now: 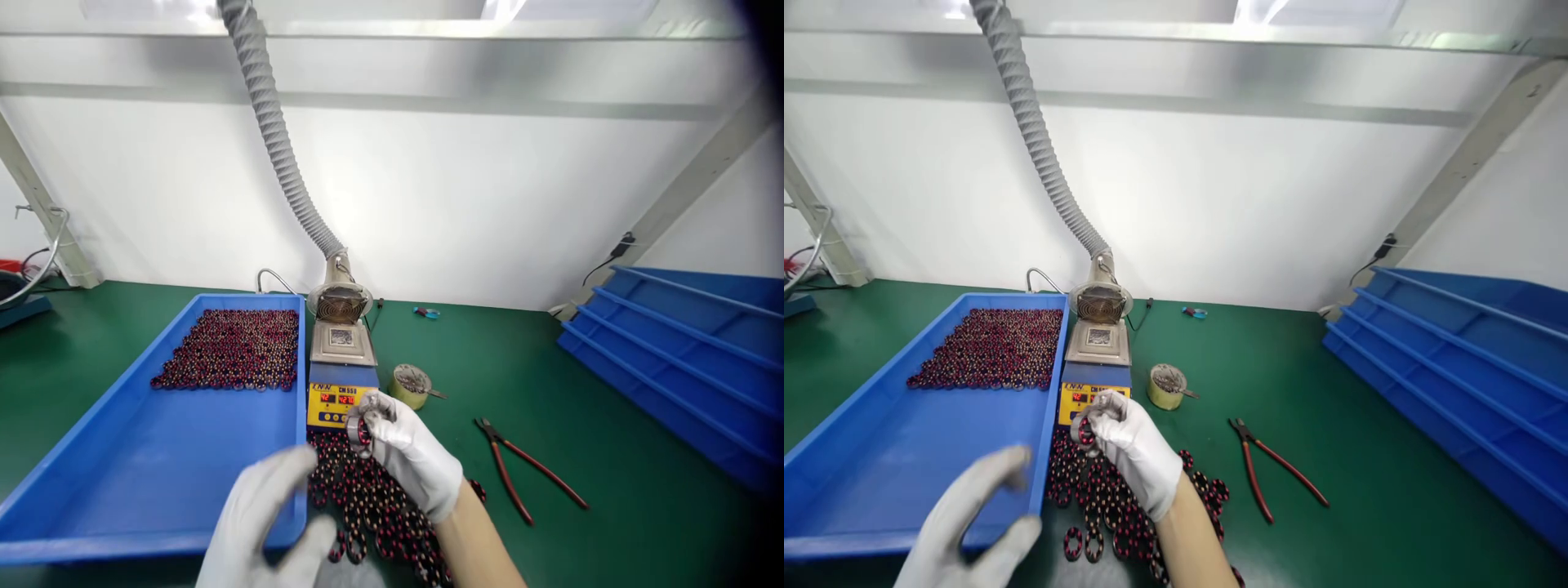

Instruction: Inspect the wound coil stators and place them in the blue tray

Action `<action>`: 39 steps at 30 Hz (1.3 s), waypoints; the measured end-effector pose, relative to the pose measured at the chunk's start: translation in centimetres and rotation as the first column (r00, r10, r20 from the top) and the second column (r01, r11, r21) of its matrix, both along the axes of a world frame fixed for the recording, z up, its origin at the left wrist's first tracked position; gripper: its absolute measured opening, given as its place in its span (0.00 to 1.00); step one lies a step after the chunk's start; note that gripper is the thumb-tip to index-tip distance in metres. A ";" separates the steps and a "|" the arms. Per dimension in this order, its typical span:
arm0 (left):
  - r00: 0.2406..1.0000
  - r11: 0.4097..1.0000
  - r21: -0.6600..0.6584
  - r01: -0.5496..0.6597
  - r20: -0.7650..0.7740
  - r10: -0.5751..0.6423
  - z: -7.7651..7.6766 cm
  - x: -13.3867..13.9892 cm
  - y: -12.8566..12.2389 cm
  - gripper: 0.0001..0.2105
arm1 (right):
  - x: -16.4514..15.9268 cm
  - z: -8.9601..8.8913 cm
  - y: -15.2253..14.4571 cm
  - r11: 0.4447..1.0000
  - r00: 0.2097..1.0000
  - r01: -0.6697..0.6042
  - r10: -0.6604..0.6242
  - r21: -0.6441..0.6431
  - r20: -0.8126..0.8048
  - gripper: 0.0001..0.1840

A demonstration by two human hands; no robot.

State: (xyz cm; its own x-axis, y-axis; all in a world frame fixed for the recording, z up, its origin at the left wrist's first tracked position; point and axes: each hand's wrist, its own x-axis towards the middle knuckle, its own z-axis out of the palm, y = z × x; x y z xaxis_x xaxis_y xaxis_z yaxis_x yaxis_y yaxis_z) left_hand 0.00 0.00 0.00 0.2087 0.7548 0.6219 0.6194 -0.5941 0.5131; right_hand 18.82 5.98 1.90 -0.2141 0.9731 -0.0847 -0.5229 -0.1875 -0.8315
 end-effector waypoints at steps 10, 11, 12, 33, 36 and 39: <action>0.979 0.881 0.429 0.200 -0.111 -0.169 6.0 3.5 6.3 0.14 | -2.4 3.8 0.2 0.978 0.989 0.064 -0.035 0.197 -0.147 0.13; 0.985 0.867 0.469 0.171 -0.100 -0.140 6.0 3.5 6.4 0.14 | -2.3 3.9 0.1 0.968 0.988 0.096 -0.064 0.230 -0.142 0.12; 0.991 0.858 0.496 0.135 -0.085 -0.106 6.0 3.6 6.5 0.13 | -2.2 4.0 -0.1 0.958 0.985 0.126 -0.090 0.257 -0.148 0.12; 0.970 0.874 0.420 0.245 -0.098 -0.224 5.1 2.8 7.5 0.08 | -1.4 3.3 0.8 0.763 0.936 0.156 -0.317 0.627 0.152 0.09; 0.969 0.860 0.450 0.242 -0.157 -0.190 5.4 3.1 7.2 0.08 | -1.7 2.8 1.1 0.830 0.961 0.252 -0.275 0.498 -0.027 0.06; 0.974 0.846 0.492 0.207 -0.184 -0.132 5.4 2.9 7.1 0.08 | -1.3 1.9 1.5 0.884 0.935 0.340 -0.279 0.321 -0.220 0.10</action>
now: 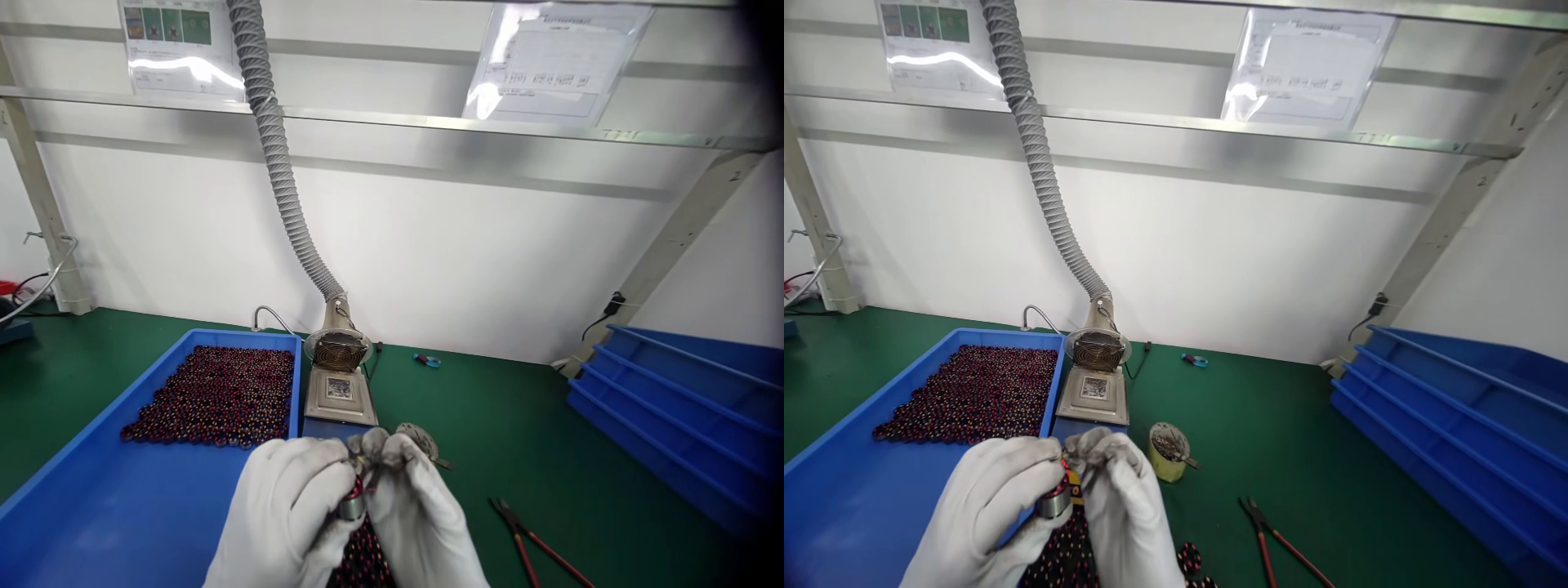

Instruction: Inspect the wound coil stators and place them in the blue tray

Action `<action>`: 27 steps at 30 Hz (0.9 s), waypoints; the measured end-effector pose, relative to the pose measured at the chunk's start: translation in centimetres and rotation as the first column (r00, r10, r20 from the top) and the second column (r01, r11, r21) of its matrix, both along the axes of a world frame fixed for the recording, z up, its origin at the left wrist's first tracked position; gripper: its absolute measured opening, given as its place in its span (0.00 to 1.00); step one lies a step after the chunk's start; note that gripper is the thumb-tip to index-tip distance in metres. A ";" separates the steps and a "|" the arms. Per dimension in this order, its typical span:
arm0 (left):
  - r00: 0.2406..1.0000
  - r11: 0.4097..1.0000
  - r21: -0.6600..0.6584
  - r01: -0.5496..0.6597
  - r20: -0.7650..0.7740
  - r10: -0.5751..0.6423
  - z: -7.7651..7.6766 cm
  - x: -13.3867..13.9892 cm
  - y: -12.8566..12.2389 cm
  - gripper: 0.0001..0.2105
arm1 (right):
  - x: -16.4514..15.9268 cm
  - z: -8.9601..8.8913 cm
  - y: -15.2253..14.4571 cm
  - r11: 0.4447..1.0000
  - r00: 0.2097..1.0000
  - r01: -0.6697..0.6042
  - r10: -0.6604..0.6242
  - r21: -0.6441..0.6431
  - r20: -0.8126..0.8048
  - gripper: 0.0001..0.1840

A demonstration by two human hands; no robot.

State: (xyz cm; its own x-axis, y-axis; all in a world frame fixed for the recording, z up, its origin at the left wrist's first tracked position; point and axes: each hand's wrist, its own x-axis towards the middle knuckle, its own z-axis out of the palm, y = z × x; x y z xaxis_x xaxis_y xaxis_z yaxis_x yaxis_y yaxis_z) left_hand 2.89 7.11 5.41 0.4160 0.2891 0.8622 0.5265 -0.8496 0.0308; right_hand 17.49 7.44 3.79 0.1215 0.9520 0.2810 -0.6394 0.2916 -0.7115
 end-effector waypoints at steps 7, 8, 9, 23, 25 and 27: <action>0.992 0.990 0.060 -0.127 0.014 0.127 -0.5 -0.4 0.1 0.09 | -0.7 -1.5 -0.5 0.992 0.994 -0.065 0.074 -0.113 0.085 0.16; 0.991 0.989 0.062 -0.135 0.020 0.134 -0.5 -0.4 0.1 0.09 | -1.0 -1.7 -0.5 0.987 0.993 -0.082 0.093 -0.135 0.076 0.17; 0.991 0.989 0.052 -0.135 0.023 0.134 -0.6 -0.3 0.1 0.10 | -1.2 -1.9 -0.4 0.985 0.994 -0.089 0.098 -0.148 0.057 0.17; 0.739 0.766 -0.385 0.515 0.652 -0.169 -1.2 -1.3 1.6 0.09 | -0.7 -3.1 1.7 0.860 0.876 -0.472 0.482 -0.195 0.003 0.13; 0.684 0.738 -0.419 0.530 0.725 -0.080 -1.2 -1.7 1.5 0.04 | -0.9 -3.1 1.4 0.862 0.875 -0.476 0.485 -0.176 0.008 0.14; 0.700 0.683 -0.509 0.523 0.714 -0.004 -0.8 -1.8 1.0 0.07 | -0.9 -3.3 1.4 0.884 0.897 -0.435 0.441 -0.171 -0.001 0.15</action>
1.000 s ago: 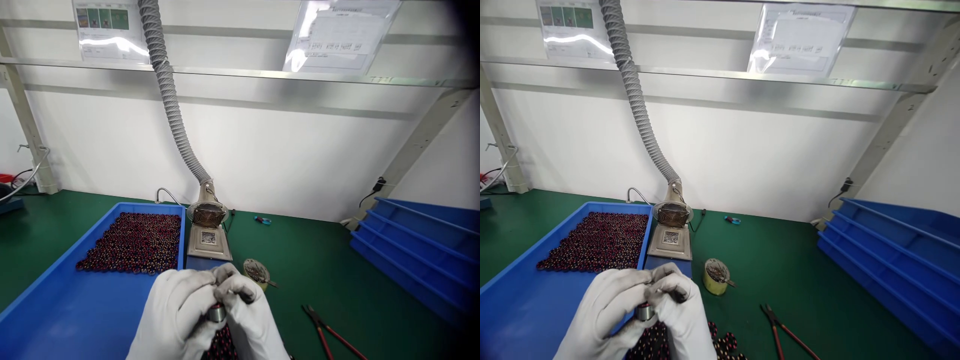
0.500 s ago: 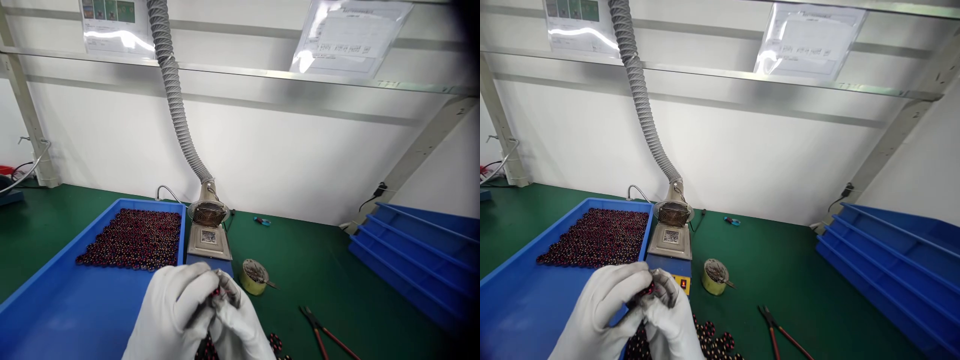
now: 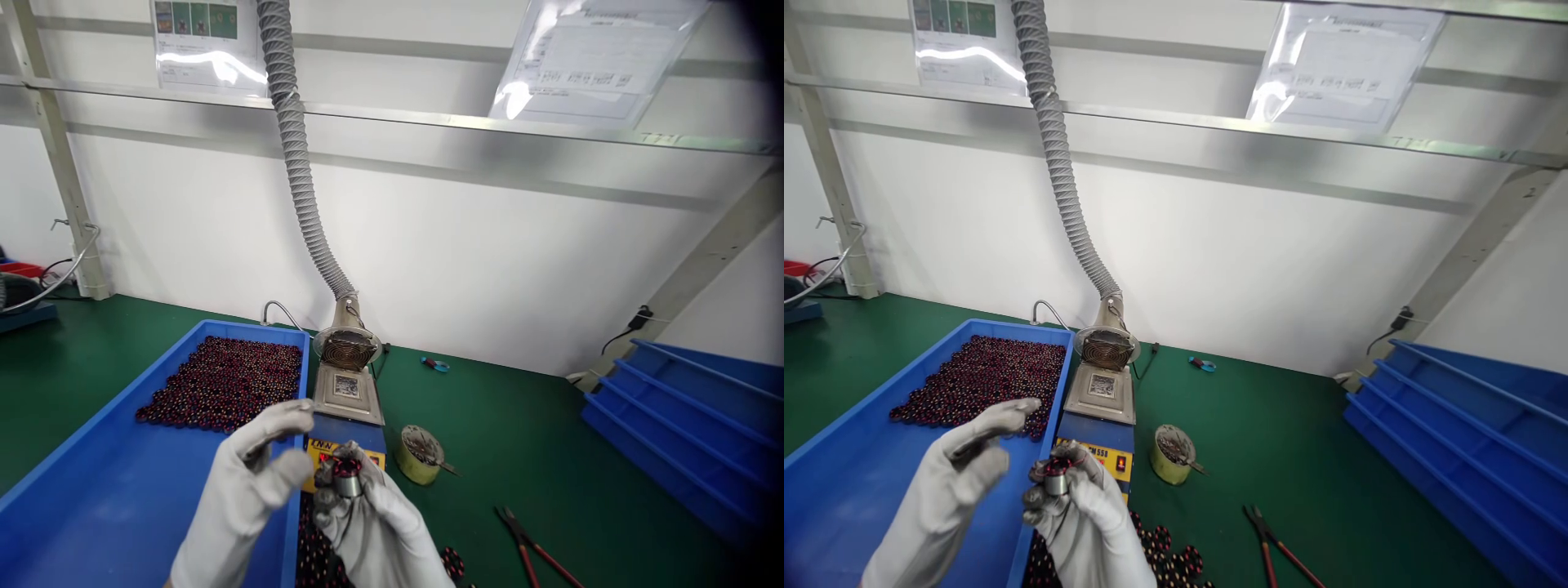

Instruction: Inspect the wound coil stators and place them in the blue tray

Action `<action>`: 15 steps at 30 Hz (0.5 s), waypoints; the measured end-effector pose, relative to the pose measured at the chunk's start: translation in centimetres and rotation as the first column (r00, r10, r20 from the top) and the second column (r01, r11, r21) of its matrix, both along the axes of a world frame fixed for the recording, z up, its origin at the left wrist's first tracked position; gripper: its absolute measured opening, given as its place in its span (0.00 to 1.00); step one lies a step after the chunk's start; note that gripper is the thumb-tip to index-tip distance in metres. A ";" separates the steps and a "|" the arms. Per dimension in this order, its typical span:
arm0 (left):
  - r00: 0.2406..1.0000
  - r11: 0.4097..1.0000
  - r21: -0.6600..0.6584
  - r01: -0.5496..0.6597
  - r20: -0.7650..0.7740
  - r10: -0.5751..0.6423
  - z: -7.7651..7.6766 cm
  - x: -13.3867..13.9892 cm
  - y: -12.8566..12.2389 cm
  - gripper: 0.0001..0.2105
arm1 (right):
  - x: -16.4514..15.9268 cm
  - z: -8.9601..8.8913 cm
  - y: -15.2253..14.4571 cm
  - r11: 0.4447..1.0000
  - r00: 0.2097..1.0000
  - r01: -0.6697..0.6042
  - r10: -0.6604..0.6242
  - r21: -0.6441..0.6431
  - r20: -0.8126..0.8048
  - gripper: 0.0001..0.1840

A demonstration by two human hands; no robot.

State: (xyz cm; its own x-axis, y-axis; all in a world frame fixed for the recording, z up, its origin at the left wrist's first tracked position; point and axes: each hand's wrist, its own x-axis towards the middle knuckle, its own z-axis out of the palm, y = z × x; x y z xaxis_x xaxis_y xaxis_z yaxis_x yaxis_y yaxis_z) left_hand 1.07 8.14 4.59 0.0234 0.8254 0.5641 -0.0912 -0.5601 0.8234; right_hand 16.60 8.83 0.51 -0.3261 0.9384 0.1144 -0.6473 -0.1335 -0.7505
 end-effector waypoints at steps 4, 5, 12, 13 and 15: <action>0.995 0.988 -0.124 0.090 0.041 -0.086 0.4 1.0 -0.8 0.06 | 0.2 -0.5 0.6 0.999 0.999 0.035 -0.034 -0.027 0.031 0.12; 0.990 0.989 -0.110 0.097 0.117 -0.084 0.3 1.4 -0.8 0.04 | 0.3 -0.6 0.9 0.999 0.999 0.012 -0.011 -0.034 0.038 0.12; 0.913 0.995 -0.088 0.045 0.408 -0.005 -0.4 1.4 -0.6 0.10 | -0.4 -0.7 1.0 0.999 0.999 -0.043 0.043 0.021 0.030 0.13; 0.941 0.992 -0.118 0.055 0.339 -0.012 -0.1 1.2 -0.6 0.13 | -0.5 -0.8 0.9 0.999 1.000 -0.010 0.009 0.032 0.024 0.13; 0.991 0.980 -0.179 0.091 0.110 -0.072 0.4 1.0 -0.7 0.17 | -0.7 -0.8 0.7 0.998 0.998 0.053 -0.053 0.020 0.019 0.11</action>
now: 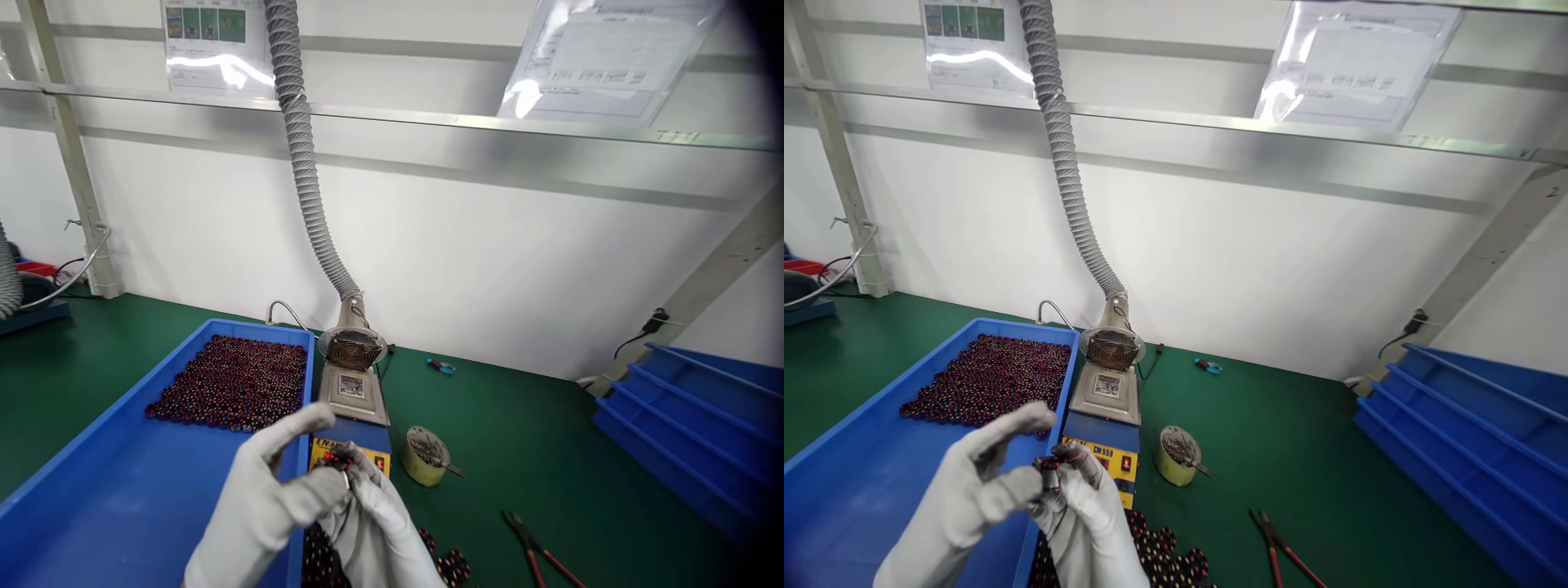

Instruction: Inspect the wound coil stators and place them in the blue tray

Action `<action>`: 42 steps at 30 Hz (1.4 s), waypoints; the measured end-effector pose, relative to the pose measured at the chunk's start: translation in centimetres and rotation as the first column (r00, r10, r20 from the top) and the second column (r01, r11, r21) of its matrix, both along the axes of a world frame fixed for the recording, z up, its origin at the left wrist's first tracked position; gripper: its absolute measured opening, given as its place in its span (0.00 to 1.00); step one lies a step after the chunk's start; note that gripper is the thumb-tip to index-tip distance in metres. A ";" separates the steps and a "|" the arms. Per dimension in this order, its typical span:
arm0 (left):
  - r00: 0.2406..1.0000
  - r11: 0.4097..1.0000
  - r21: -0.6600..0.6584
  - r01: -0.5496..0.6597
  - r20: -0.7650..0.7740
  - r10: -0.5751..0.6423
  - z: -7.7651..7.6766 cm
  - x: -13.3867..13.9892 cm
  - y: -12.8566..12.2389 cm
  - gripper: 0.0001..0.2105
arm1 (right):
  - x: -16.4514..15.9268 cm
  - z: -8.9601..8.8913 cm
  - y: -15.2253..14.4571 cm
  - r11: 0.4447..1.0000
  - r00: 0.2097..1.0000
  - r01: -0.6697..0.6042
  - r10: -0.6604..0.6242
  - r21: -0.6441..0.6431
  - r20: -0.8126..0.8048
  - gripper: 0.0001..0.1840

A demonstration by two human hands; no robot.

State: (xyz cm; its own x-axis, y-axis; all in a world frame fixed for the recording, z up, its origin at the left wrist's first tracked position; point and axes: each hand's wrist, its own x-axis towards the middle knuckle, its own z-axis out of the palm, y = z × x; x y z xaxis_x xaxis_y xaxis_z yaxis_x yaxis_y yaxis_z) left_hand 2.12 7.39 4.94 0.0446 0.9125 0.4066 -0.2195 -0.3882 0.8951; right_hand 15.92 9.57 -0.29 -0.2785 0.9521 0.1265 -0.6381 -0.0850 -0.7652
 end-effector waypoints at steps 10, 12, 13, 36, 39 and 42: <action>0.983 0.988 -0.013 -0.152 0.102 0.153 -0.6 -0.3 0.4 0.06 | -0.6 0.8 -1.4 0.999 0.998 0.001 -0.003 -0.037 -0.055 0.13; 0.996 0.996 -0.025 -0.084 -0.008 0.084 -0.1 -0.5 0.2 0.10 | -1.0 0.8 -1.8 0.997 0.995 0.065 -0.068 -0.041 -0.069 0.13; 0.996 1.000 -0.011 -0.027 -0.090 0.026 0.2 -0.4 0.1 0.10 | -1.2 0.8 -2.0 0.995 0.994 0.089 -0.092 -0.042 -0.065 0.13; 0.936 0.933 0.351 0.083 -0.348 0.048 0.7 0.0 -0.4 0.14 | -1.0 1.6 -4.0 0.985 0.984 0.148 -0.155 -0.087 -0.087 0.10; 0.977 0.961 0.259 0.100 -0.208 -0.046 0.4 -0.4 0.0 0.08 | -1.4 1.4 -3.9 0.984 0.982 0.169 -0.173 -0.055 -0.078 0.12; 0.994 0.985 0.135 0.109 -0.038 -0.105 0.0 -0.1 0.3 0.05 | -1.6 1.4 -3.9 0.992 0.991 0.125 -0.126 -0.016 -0.041 0.17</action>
